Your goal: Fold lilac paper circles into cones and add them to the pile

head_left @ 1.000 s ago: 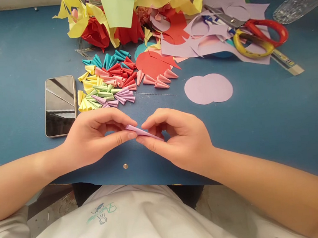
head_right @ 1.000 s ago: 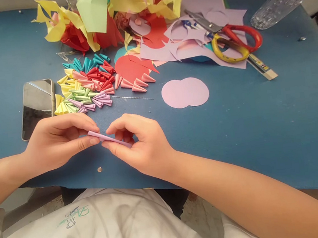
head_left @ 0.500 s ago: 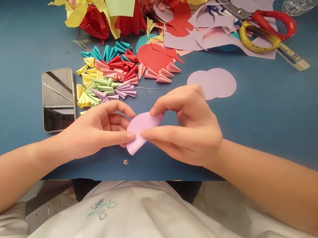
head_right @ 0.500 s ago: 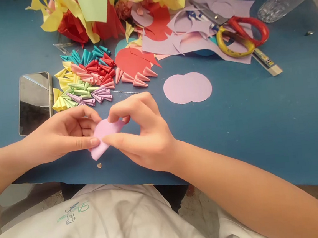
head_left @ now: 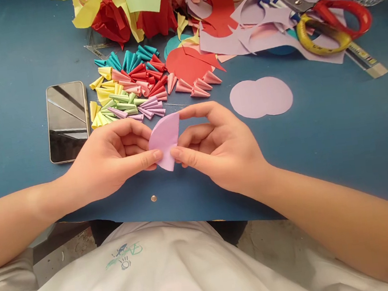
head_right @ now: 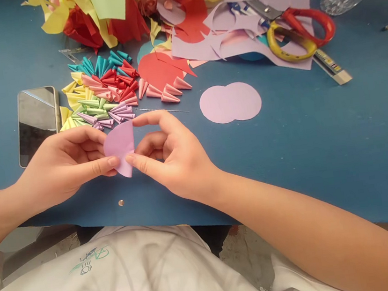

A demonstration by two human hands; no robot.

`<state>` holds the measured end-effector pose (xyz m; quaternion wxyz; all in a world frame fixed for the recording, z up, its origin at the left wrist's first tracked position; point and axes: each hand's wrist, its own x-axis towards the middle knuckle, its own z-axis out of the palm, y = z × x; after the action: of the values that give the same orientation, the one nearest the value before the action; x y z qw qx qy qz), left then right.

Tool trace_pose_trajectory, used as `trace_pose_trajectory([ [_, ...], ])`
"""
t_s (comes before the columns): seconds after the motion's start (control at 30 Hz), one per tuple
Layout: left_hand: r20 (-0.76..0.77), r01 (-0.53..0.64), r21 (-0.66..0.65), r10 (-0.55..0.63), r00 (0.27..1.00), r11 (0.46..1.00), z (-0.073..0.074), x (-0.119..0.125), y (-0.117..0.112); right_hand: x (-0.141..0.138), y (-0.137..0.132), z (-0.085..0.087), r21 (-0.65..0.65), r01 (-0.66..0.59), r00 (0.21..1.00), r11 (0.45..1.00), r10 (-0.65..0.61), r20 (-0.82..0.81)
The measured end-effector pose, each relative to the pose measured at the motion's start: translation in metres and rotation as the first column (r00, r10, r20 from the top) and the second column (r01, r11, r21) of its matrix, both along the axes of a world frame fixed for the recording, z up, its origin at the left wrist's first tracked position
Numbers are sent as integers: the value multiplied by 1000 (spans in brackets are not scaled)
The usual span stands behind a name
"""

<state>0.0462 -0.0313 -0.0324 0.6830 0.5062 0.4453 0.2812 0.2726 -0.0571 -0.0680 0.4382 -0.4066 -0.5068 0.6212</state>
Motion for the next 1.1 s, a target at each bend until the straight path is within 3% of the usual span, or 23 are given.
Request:
trace_pose_trajectory([
  [0.23,2,-50,-11,51,999,999,0,-2,-2,-4,-7,3,32,-12,999,999,11,41],
  [0.53,-158,69,35,-62,986,997,6,1,-4,-6,-16,4,211,111,983,971,-138,120],
  [0.63,-109,66,56,-60,992,996,3,1,-3,-4,-15,8,142,90,987,986,-107,116],
  [0.77,-72,68,41,-65,995,997,-3,0,-1,0,-8,12,-109,4,999,994,2,51],
  [0.83,-59,93,11,-92,994,996,-4,0,-1,2,-4,12,-171,-22,999,985,29,40],
  [0.97,-22,146,-85,-149,989,986,-2,-3,-1,1,-2,9,-159,-71,996,985,79,47],
  [1.1,-89,150,-128,-162,983,980,2,-5,-1,1,-4,7,-77,-97,987,992,106,123],
])
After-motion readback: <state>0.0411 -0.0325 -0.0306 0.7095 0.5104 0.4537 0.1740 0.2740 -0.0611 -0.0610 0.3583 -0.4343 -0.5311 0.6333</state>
